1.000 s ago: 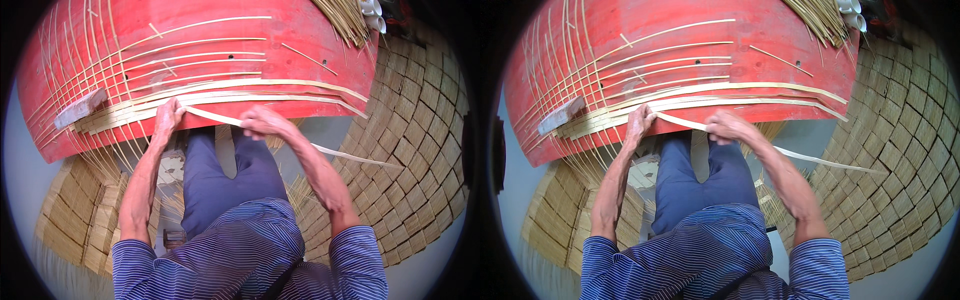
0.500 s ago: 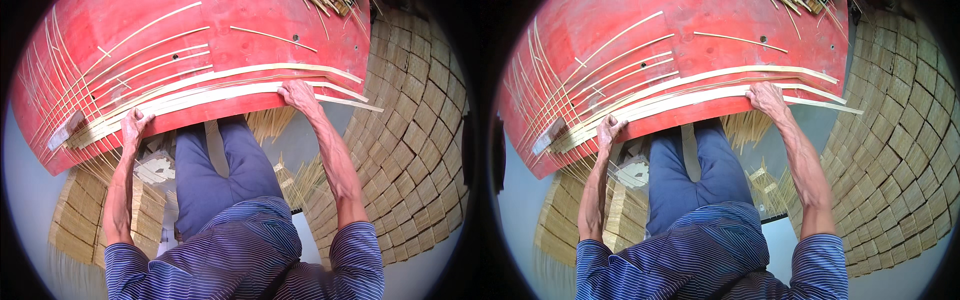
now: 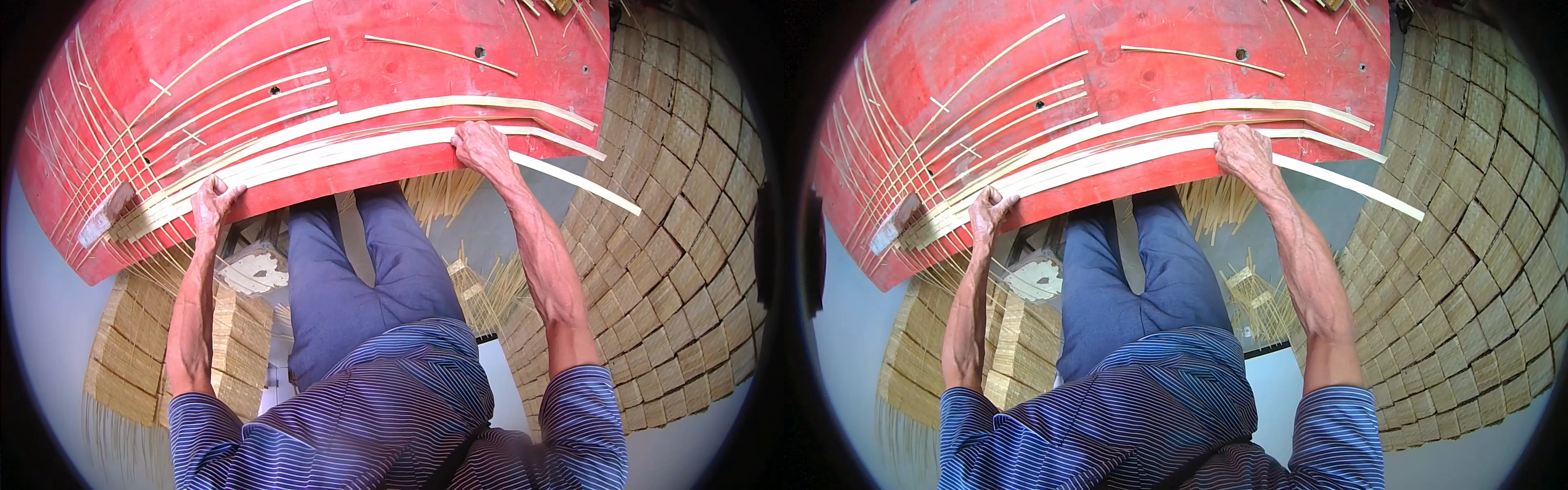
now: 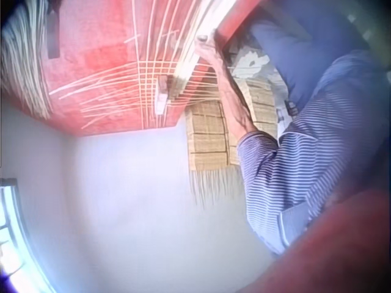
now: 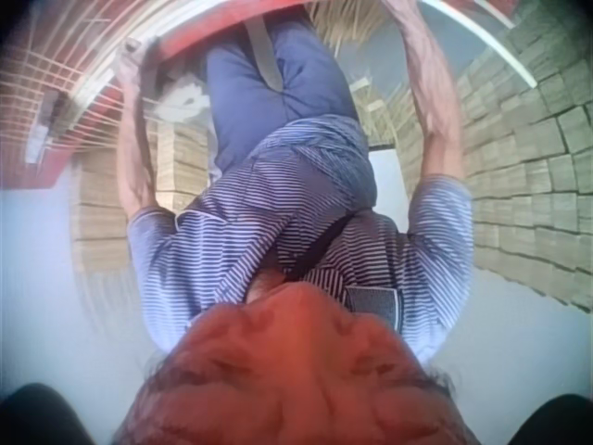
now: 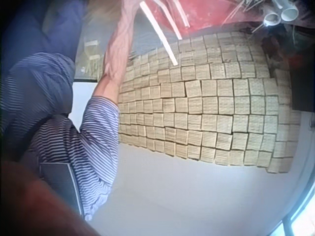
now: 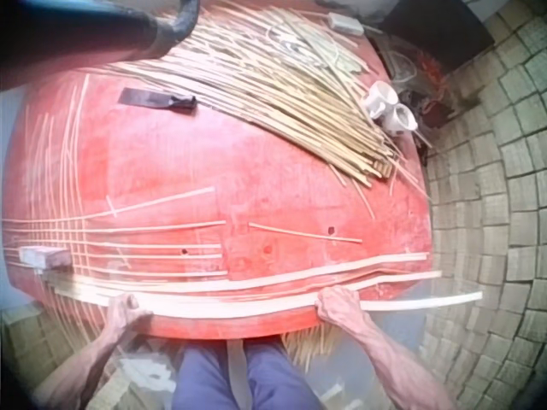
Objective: The person weaves thin bamboo strips into a mat on a red work surface. They repeatedly pick up strips, interlace them with the existing weave, and press the mat down to tighten the structure.
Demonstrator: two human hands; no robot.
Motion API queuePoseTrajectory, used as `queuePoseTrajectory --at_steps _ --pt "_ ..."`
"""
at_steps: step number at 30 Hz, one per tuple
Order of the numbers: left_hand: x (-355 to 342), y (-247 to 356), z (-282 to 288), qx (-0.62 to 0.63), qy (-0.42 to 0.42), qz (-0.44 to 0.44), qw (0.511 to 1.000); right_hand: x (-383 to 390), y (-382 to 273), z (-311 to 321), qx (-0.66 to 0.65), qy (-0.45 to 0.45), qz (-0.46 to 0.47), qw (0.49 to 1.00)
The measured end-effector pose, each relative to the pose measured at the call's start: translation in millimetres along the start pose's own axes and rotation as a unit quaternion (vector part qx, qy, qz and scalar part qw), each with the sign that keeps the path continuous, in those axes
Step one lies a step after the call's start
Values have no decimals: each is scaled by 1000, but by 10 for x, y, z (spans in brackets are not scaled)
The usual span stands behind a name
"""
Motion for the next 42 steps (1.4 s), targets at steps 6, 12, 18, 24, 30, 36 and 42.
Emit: queuePoseTrajectory --at_steps 6,12,18,24,30,36,42 --pt "14 22 11 7 3 1 1000 8 -20 -24 0 44 -21 999" --pt "2 -15 -3 8 8 -15 1000 87 -221 14 -17 58 -94 994" --pt "-3 -45 -27 54 -4 -11 998 81 -334 37 -45 71 -134 987" --pt "-29 -42 -9 12 6 -22 1000 62 -202 64 -40 45 -115 991" --pt "-10 -78 -34 37 -6 -22 999 112 537 154 -76 -132 36 988" --pt "-51 -67 -32 24 10 -31 999 361 1571 432 -144 -138 -40 979" --pt "-43 -61 -24 32 -3 -17 999 251 1674 501 -44 -82 -127 987"
Point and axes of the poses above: each hand's wrist, its own x-axis away from the middle knuckle, its own z-axis out of the back of the hand, y = z × x, the point moved 7 cm from there along -x, towards the middle knuckle, and after that the axes turned 11 degrees about -y, right-handed, at the moved point
